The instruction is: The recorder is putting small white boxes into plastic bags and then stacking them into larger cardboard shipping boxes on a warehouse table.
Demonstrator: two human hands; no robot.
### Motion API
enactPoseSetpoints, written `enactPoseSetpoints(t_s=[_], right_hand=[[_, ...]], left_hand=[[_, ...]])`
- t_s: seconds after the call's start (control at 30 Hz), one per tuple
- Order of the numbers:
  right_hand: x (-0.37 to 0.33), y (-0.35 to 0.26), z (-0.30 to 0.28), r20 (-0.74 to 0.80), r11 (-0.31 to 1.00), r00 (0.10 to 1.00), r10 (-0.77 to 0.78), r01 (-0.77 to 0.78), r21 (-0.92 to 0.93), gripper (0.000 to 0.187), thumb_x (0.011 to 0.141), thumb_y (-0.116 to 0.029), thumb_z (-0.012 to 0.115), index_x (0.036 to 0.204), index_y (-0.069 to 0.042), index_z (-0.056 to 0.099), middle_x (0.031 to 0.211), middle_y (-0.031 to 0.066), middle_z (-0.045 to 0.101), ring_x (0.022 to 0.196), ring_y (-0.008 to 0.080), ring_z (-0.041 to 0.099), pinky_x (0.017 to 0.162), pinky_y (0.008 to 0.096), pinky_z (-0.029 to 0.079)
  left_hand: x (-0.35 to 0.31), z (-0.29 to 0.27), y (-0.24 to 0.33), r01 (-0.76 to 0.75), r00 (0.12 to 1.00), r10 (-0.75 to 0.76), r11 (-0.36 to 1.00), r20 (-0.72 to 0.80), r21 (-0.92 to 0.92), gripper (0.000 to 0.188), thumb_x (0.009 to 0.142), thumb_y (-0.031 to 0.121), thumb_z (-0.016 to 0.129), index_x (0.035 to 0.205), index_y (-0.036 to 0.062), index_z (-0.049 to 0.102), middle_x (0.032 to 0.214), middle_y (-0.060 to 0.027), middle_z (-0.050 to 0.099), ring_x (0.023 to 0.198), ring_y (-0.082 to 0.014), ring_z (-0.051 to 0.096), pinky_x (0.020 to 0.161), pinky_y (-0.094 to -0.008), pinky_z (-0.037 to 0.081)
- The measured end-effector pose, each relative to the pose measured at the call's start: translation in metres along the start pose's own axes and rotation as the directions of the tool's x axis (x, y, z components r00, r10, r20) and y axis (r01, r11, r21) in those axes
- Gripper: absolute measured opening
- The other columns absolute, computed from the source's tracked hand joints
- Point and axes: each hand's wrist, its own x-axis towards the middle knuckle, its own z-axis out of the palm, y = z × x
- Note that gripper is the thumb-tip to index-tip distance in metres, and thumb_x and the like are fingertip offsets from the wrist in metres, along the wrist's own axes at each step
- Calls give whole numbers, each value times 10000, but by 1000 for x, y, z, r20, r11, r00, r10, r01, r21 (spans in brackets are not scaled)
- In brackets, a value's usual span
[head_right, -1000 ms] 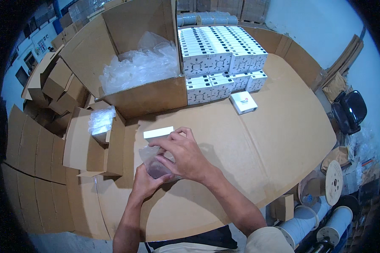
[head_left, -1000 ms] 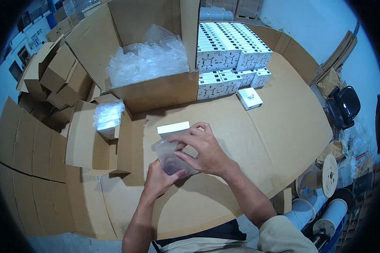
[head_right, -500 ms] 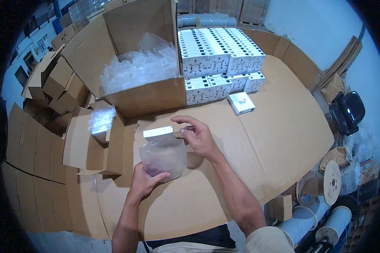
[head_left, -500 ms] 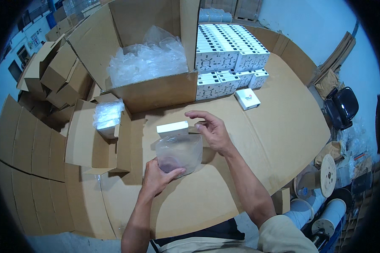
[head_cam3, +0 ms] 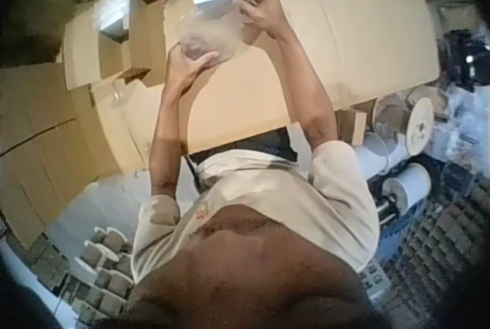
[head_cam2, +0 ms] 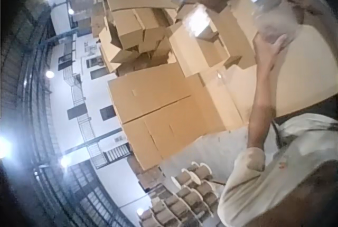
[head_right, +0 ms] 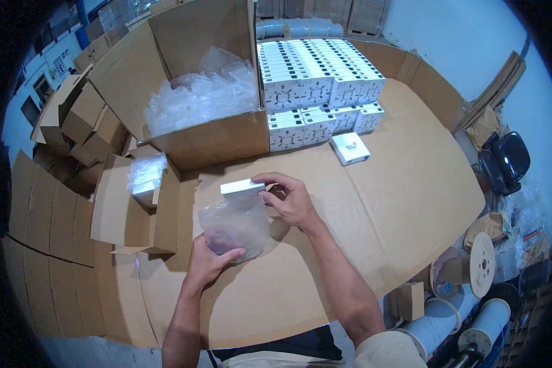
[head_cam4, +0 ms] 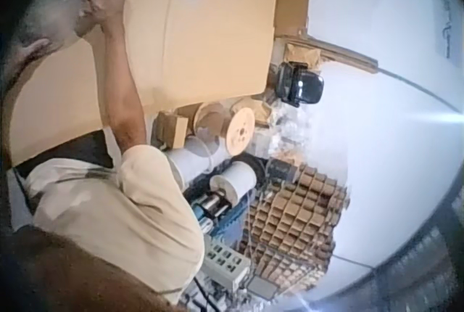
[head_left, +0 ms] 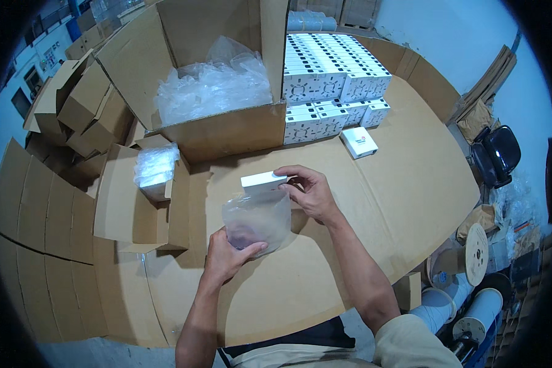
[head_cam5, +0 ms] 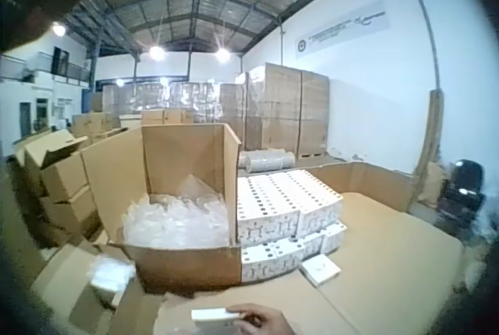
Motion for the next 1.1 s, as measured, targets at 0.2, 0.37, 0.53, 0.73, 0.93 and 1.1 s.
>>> enactPoseSetpoints(t_s=[0.2, 0.37, 0.53, 0.73, 0.93, 1.1], right_hand=[[3, 3, 1, -247, 977, 945, -212, 206, -50, 326, 921, 62, 682, 1233, 13, 601, 1095, 73, 648, 950, 137, 664, 835, 291, 610], [-2, -10, 7, -372, 949, 920, -125, 221, 225, 280, 941, 53, 672, 1148, 9, 488, 1081, 118, 594, 973, 205, 677, 880, 376, 646], [-8, -14, 9, -361, 838, 932, -25, 216, 501, 233, 949, 27, 681, 1092, 17, 498, 1100, 144, 611, 1006, 237, 697, 904, 410, 648], [-11, -12, 8, -291, 909, 951, -102, 208, 362, 201, 945, 5, 705, 1049, 10, 533, 1042, 146, 676, 996, 209, 694, 868, 349, 626], [-13, -15, 7, -229, 962, 964, -136, 184, 203, 213, 932, -14, 732, 1048, -5, 553, 1045, 132, 693, 983, 169, 684, 880, 312, 582], [-14, -15, 6, -199, 967, 969, -149, 185, 173, 197, 929, -6, 726, 1037, -12, 562, 1050, 120, 694, 972, 150, 669, 891, 307, 564]], left_hand=[[1, -1, 3, 2, 1000, -3, 999, 14, 40, 418, 744, 195, 922, 1027, -23, 706, 939, -114, 769, 858, -180, 730, 813, -338, 584], [1, -2, 4, 1, 1000, -1, 1000, 29, 3, 400, 739, 195, 921, 1003, -18, 709, 927, -114, 769, 851, -181, 728, 807, -340, 577], [1, -4, 6, 5, 999, -8, 998, 35, 70, 395, 738, 197, 920, 999, -17, 714, 923, -119, 769, 847, -187, 728, 805, -344, 576], [2, -4, 2, 13, 999, -15, 999, 33, 37, 412, 739, 196, 920, 1023, -18, 712, 929, -116, 768, 847, -188, 727, 807, -347, 576], [1, -5, 4, 34, 998, -35, 999, 44, 33, 444, 744, 194, 919, 1070, -16, 701, 975, -115, 768, 880, -190, 723, 835, -349, 572], [2, -4, 0, 17, 999, -17, 1000, 43, -3, 477, 743, 198, 922, 1099, -26, 697, 1006, -126, 767, 923, -199, 723, 873, -355, 567]])
